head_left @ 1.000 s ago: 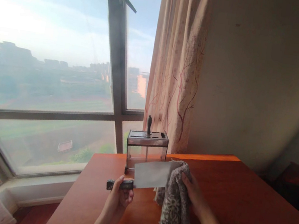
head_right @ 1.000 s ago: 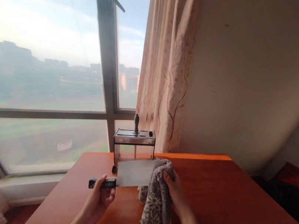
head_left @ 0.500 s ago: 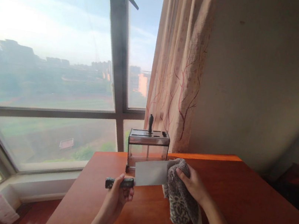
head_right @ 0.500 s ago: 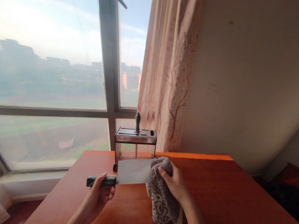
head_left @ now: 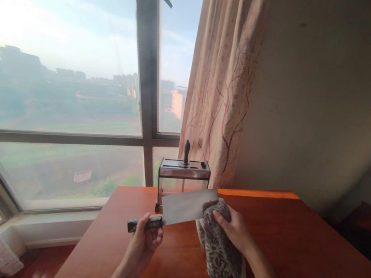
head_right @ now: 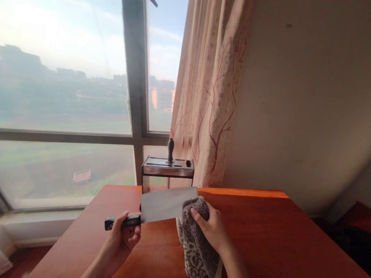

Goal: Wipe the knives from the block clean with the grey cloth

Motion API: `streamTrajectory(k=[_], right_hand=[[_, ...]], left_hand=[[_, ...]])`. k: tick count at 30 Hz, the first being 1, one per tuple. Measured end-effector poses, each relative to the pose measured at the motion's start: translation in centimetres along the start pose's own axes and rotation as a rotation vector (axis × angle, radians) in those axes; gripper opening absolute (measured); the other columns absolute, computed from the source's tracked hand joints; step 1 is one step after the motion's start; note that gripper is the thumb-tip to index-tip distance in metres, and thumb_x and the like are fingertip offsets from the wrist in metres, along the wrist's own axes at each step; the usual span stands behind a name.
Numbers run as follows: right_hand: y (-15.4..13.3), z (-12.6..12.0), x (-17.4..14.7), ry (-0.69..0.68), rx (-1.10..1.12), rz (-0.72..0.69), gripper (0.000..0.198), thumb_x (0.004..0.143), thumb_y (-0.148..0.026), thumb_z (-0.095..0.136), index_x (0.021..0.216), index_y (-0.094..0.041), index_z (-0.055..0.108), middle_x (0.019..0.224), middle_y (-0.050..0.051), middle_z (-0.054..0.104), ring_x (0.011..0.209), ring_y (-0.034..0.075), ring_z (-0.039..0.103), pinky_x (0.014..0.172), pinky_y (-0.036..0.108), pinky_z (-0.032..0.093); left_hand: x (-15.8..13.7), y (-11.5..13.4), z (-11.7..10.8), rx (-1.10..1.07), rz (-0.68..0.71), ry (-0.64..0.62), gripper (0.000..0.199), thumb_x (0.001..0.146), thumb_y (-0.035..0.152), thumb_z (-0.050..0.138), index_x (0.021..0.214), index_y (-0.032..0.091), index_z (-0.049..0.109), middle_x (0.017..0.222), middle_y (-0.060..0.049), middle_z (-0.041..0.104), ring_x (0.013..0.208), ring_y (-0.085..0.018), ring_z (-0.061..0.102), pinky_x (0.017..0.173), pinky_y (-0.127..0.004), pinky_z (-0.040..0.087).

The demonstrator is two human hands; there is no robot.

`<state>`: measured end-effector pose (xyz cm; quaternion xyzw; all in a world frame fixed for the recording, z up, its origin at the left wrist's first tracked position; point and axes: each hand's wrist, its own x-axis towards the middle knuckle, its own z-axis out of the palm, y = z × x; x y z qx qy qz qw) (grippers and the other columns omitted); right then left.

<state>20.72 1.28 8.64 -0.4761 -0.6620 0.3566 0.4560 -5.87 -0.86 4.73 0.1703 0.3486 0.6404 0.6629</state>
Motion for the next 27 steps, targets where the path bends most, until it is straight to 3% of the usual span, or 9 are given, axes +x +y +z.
streamTrajectory(k=[6,17,21,27], right_hand=[[-0.8,-1.0,0.2,-0.043,-0.092,-0.007,0.039,0.083,-0.053,0.056,0.097,-0.018,0.066,0.093,0.006,0.073,0.094,0.028,0.066,0.086,0.038,0.049],[-1.0,-2.1,1.0,-0.034,-0.203,-0.025,0.045,0.08,-0.053,0.06,0.108,-0.018,0.066,0.102,0.009,0.073,0.096,0.03,0.066,0.087,0.04,0.049],[-1.0,-1.0,1.0,0.054,-0.06,-0.018,0.042,0.081,-0.053,0.06,0.102,-0.017,0.067,0.098,0.008,0.073,0.094,0.029,0.066,0.083,0.037,0.049],[-0.1,1.8,0.4,0.254,0.307,0.147,0.044,0.074,-0.056,0.067,0.093,-0.016,0.068,0.09,0.006,0.074,0.088,0.027,0.066,0.077,0.033,0.051]], left_hand=[[0.0,0.4,-0.5,0.092,-0.045,-0.044,0.024,0.078,0.037,0.065,0.075,0.013,0.064,0.051,-0.002,0.061,0.044,-0.008,0.053,0.042,-0.015,0.042],[0.2,0.5,-0.9,0.192,0.038,-0.13,0.032,0.079,0.044,0.061,0.077,0.012,0.069,0.042,0.001,0.054,0.037,-0.007,0.043,0.038,-0.016,0.031],[0.4,0.0,-0.9,0.083,-0.004,-0.103,0.03,0.078,0.042,0.063,0.078,0.013,0.07,0.043,0.001,0.055,0.04,-0.007,0.045,0.039,-0.015,0.032],[0.7,-0.9,-0.8,-0.005,-0.004,-0.057,0.033,0.077,0.045,0.064,0.08,0.013,0.069,0.041,0.002,0.052,0.035,-0.005,0.04,0.036,-0.014,0.03]])
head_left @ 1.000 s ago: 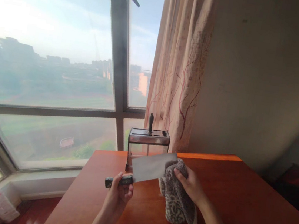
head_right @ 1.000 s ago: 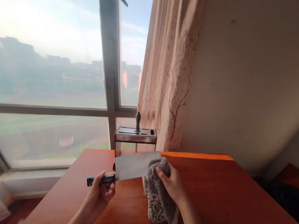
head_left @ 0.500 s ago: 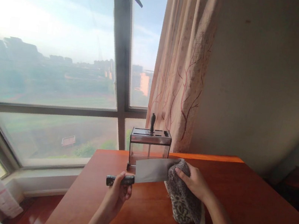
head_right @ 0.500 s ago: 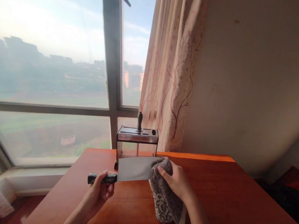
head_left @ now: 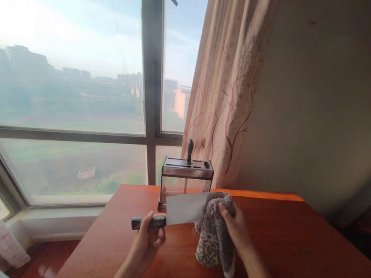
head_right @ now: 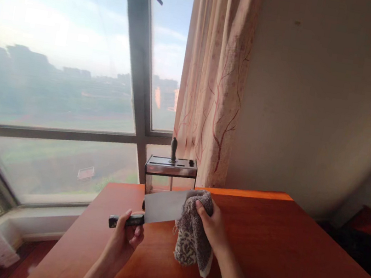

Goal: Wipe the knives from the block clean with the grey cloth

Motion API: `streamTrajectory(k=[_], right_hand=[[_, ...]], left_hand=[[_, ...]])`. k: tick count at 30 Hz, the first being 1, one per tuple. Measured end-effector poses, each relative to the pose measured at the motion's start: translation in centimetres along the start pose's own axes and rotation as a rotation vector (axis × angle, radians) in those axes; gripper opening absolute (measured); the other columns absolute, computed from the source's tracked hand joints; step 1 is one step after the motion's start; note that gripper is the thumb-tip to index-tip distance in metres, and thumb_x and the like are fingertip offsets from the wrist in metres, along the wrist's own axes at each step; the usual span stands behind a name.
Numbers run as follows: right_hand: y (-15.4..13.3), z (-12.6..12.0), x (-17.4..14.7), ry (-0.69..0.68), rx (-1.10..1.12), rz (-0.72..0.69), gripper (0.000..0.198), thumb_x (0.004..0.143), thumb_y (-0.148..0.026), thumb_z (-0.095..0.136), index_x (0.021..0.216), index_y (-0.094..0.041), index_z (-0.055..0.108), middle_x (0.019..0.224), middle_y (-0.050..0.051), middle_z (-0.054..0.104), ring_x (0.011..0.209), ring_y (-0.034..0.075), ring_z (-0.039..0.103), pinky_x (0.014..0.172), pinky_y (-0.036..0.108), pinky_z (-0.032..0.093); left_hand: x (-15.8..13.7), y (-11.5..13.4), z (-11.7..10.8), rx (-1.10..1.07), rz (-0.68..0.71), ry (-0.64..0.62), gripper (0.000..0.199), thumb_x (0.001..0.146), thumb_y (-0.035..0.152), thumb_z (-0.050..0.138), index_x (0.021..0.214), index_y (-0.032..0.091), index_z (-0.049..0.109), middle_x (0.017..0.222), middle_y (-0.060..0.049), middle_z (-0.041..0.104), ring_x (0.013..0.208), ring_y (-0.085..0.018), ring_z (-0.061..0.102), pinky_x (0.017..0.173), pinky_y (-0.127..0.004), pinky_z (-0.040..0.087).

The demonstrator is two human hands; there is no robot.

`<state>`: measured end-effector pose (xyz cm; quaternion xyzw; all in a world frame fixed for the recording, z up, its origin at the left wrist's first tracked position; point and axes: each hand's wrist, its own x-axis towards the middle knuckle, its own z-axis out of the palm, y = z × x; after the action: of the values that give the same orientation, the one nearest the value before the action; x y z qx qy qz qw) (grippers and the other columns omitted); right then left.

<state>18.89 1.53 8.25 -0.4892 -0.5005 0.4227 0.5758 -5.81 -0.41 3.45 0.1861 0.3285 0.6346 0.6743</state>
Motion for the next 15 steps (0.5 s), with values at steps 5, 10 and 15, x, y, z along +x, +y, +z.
streamTrajectory(k=[5,10,15], right_hand=[[0.8,2.1,-1.1,0.113,0.508,0.268,0.052,0.07,-0.062,0.068,0.098,-0.018,0.068,0.093,0.006,0.075,0.086,0.025,0.069,0.075,0.032,0.054],[2.5,3.5,-1.2,0.064,0.981,0.326,0.061,0.07,-0.075,0.056,0.102,-0.024,0.069,0.103,0.006,0.074,0.097,0.026,0.067,0.082,0.038,0.054],[4.1,3.2,-1.7,0.085,1.089,0.33,0.057,0.064,-0.077,0.06,0.093,-0.029,0.073,0.095,0.004,0.076,0.099,0.029,0.067,0.089,0.043,0.051]], left_hand=[[-0.5,-0.3,0.6,-0.042,0.01,0.004,0.032,0.076,0.044,0.066,0.081,0.013,0.069,0.042,0.002,0.053,0.036,-0.006,0.042,0.037,-0.014,0.033],[-0.9,-1.5,1.1,-0.069,-0.022,0.045,0.026,0.076,0.04,0.068,0.08,0.014,0.069,0.048,0.0,0.059,0.042,-0.007,0.05,0.043,-0.015,0.042],[-1.1,-2.5,1.4,-0.07,-0.042,0.098,0.029,0.076,0.041,0.068,0.08,0.013,0.069,0.047,-0.001,0.059,0.04,-0.007,0.05,0.041,-0.015,0.042]])
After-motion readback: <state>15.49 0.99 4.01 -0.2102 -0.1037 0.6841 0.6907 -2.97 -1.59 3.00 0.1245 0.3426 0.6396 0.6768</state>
